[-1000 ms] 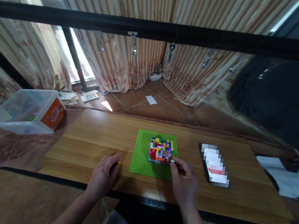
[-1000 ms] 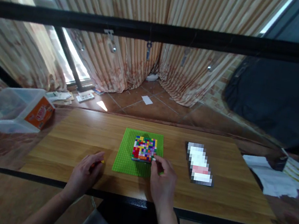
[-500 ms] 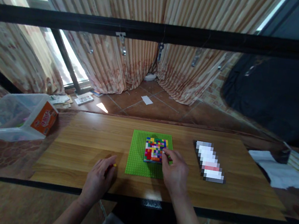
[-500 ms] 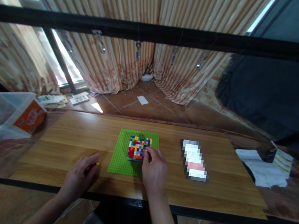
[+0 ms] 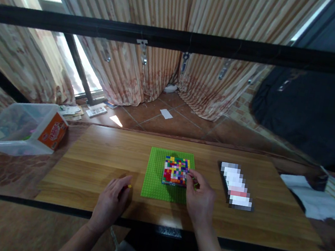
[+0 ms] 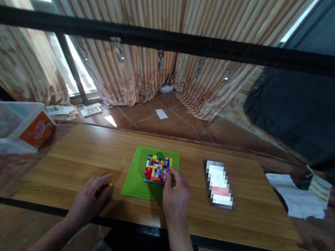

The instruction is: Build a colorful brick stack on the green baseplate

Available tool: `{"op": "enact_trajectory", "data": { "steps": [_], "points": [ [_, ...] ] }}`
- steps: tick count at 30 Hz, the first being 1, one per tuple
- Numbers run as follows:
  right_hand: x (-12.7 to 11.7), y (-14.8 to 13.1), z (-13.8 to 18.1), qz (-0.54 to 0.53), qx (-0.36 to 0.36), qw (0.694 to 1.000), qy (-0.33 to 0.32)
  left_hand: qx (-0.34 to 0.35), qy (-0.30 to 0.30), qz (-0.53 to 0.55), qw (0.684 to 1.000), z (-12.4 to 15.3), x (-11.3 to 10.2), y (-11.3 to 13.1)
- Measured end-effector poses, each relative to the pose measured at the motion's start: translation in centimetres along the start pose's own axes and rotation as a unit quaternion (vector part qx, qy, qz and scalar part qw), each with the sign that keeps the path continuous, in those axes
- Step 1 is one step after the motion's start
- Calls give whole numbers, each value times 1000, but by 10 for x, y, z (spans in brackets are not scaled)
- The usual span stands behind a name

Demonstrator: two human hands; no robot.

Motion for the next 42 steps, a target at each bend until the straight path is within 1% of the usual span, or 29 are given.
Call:
{"op": "enact_trajectory", "data": {
  "steps": [4, 9, 16, 20, 23, 26, 29, 32, 35, 37, 38, 40, 42],
  "points": [
    [-4, 14, 1, -37, 55, 997, 36, -2, 6, 1, 1000, 0, -1, 1],
    [3, 29, -2, -71, 102, 991, 49, 4, 10, 2, 1000, 0, -1, 2],
    [16, 31, -6, -49, 120, 990, 51, 9, -2, 11, 1000, 0, -1, 3],
    [20, 30, -6, -77, 138, 987, 40, 10, -9, 18, 1000, 1, -1, 4],
    [19, 30, -4, -87, 139, 986, 41, 3, -28, 23, 999, 3, 0, 5],
    [16, 30, -3, -76, 128, 987, 60, -7, -49, 40, 998, 6, 2, 6],
    [17, 30, -2, -90, 121, 986, 68, -12, -62, 62, 996, 7, 2, 7],
    [19, 33, -3, -92, 124, 986, 65, -17, -75, 79, 994, 8, 0, 7],
    [18, 40, -5, -84, 136, 986, 51, -31, -72, 81, 994, 8, -6, 4],
    [13, 38, -7, -65, 127, 989, 45, -39, -66, 77, 994, 9, -11, 0],
    [8, 32, -8, -47, 110, 991, 51, -41, -65, 76, 994, 9, -12, -1],
    [-4, 10, -6, 1, 53, 996, 76, -45, -63, 75, 994, 10, -14, -4],
    [-10, -20, 2, 26, -22, 995, 92, -51, -63, 75, 994, 11, -14, -7]
  ]
}}
Point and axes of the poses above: each hand's wrist, its own z-axis away from the middle knuckle, its own x-axis out of the palm, y = z × x, the point moved 8 cm from there along -z, towards the middle knuckle, and after that the axes turned 1 degree about -z, right-handed, at the moved point
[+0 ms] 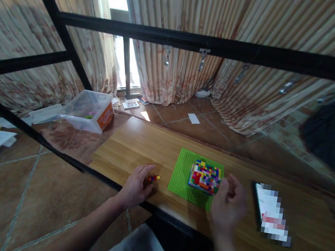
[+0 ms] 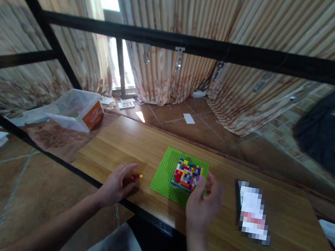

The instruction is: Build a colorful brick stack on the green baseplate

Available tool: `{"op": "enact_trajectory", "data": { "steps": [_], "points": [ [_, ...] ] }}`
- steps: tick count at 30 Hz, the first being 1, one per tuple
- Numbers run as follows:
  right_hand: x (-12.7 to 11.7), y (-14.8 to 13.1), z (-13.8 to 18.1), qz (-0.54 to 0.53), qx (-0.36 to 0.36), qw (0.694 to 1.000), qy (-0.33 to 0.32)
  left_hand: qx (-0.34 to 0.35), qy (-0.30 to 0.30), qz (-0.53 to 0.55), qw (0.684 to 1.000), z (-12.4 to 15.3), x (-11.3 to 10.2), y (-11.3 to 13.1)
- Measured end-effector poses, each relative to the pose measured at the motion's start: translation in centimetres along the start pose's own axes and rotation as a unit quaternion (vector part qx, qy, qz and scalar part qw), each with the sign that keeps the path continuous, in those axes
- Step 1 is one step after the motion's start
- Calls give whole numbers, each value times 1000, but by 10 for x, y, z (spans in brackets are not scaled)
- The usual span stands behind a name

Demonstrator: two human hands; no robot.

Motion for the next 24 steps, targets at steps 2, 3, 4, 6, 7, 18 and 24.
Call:
{"op": "enact_trajectory", "data": {
  "steps": [2, 3, 4, 6, 7, 18, 24],
  "points": [
    [8, -31, 13, -33, -70, 996, -47, -8, 2, -1, 1000, 0, 2, -3],
    [17, -44, 23, -54, -98, 990, -85, -13, 3, -3, 1000, 0, 3, -4],
    [29, -56, 36, -65, -122, 981, -133, -18, 3, -7, 1000, 0, 4, -5],
    [58, -74, 63, -76, -163, 957, -229, -25, 2, -14, 1000, -2, 7, -8],
    [72, -79, 75, -72, -173, 945, -268, -26, 1, -16, 1000, -3, 8, -9],
    [140, -82, 107, 79, -196, 897, -388, -17, 6, 16, 1000, -12, 14, -26],
    [144, -77, 108, 79, -187, 904, -376, -22, 17, -1, 1000, -13, 14, -30]
  ]
}}
Point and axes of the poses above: each hand's wrist, its own z-axis away from the middle knuckle, its own x-axis out of the palm, y = z × x, the point moved 8 cm from there along -z, towards the middle knuckle, and after that the axes turned 1 degree about -z, right-handed, at the moved point
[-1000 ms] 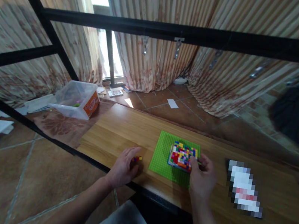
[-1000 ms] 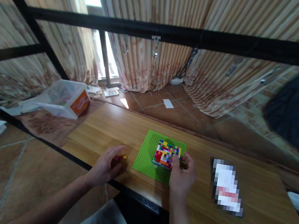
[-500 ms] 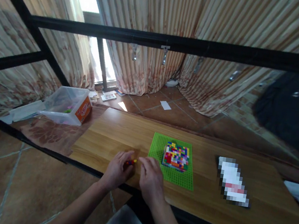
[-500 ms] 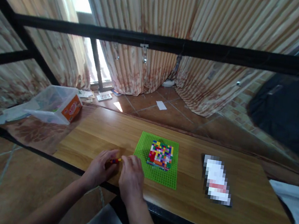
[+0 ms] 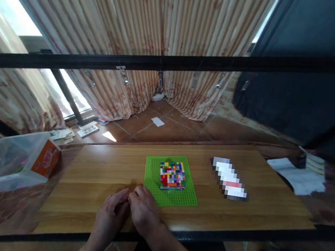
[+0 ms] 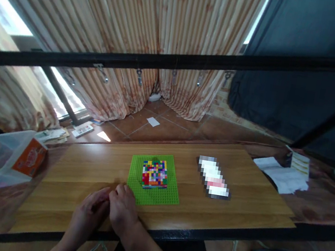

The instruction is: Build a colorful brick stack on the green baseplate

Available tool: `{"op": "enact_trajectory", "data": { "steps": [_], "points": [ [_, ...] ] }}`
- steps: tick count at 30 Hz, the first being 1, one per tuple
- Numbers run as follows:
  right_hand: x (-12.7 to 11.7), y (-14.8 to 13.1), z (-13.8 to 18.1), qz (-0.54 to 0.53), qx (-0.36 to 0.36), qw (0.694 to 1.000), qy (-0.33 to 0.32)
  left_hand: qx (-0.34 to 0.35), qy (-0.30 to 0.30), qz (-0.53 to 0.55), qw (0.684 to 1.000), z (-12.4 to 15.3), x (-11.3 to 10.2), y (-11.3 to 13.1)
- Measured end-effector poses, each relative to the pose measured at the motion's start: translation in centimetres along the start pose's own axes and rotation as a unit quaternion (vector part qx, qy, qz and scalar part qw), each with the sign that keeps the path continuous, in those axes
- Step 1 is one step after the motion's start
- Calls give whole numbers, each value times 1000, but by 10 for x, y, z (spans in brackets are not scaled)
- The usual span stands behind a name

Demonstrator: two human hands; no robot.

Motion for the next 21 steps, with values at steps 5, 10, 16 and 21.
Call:
{"op": "enact_trajectory", "data": {
  "steps": [5, 10, 16, 21],
  "points": [
    [-32, 8, 17, -111, 27, 990, 83, 2, 9, -15, 1000, -7, 0, 6],
    [-72, 43, 52, -224, 97, 958, 153, 17, -9, -12, 1000, -19, 9, 25],
    [-112, 103, 89, -267, 218, 908, 240, 45, -25, 17, 998, -36, 27, 51],
    [-127, 139, 96, -294, 267, 866, 303, 54, -29, 24, 998, -42, 36, 52]
  ]
}}
Point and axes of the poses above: each hand's wrist, its own z-axis away from the middle knuckle, its own x-axis out of the palm, y = z × x, the point moved 8 cm from there along -z, towards the middle knuckle, and after that the axes turned 1 degree about -z, right-handed, at the moved point
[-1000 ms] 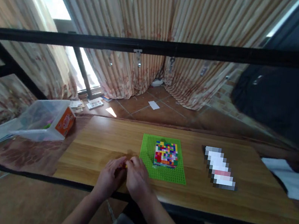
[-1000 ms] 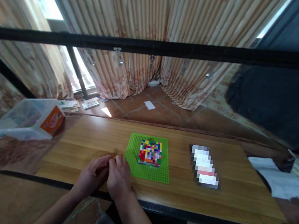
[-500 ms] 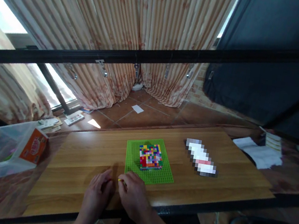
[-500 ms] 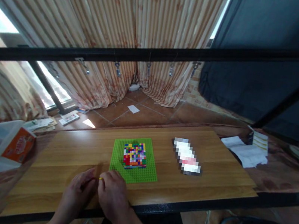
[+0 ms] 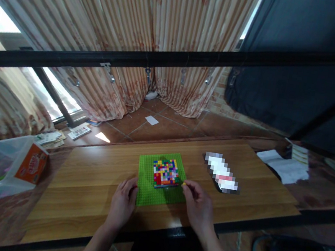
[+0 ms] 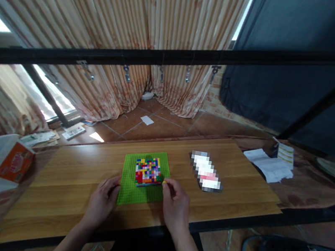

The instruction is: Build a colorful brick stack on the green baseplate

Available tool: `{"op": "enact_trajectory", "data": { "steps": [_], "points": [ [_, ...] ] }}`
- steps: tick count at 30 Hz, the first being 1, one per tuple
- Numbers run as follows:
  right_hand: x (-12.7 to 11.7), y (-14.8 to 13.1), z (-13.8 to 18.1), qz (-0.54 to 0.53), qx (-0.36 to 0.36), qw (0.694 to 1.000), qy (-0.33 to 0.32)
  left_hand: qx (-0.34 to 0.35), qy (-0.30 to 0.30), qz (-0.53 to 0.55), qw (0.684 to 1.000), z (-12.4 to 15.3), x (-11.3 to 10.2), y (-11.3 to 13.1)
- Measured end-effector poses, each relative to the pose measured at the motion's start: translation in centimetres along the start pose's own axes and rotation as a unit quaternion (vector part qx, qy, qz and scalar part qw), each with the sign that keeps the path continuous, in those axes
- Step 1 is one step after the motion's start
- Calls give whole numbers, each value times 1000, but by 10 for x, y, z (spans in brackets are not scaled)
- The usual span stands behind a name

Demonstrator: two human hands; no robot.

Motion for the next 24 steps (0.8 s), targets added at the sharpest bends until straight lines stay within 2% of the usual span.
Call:
{"op": "enact_trajectory", "data": {
  "steps": [3, 9, 16, 20, 24],
  "points": [
    [2, 0, -12, -12, -10, 1000, 10, 5, -7, -2, 1000, 3, 2, -2],
    [21, -5, -29, -10, -50, 999, -13, 12, -11, -2, 1000, 4, 1, 0],
    [29, 5, -38, -37, -49, 998, -15, 17, -12, -5, 1000, 3, 1, 1],
    [30, 12, -41, -78, -9, 997, -8, 24, -8, -5, 1000, 3, 1, 1],
    [38, 22, -43, -171, 63, 983, -12, 27, -8, -5, 1000, 3, 1, 2]
  ]
}}
Point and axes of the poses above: each hand's wrist, its own z-axis away from the middle knuckle, its own x-axis out of the palm, y = z × x, the point moved 8 cm from there along -z, towards the middle knuckle, and after that the axes turned 1 degree about -z, right-handed, at the moved point
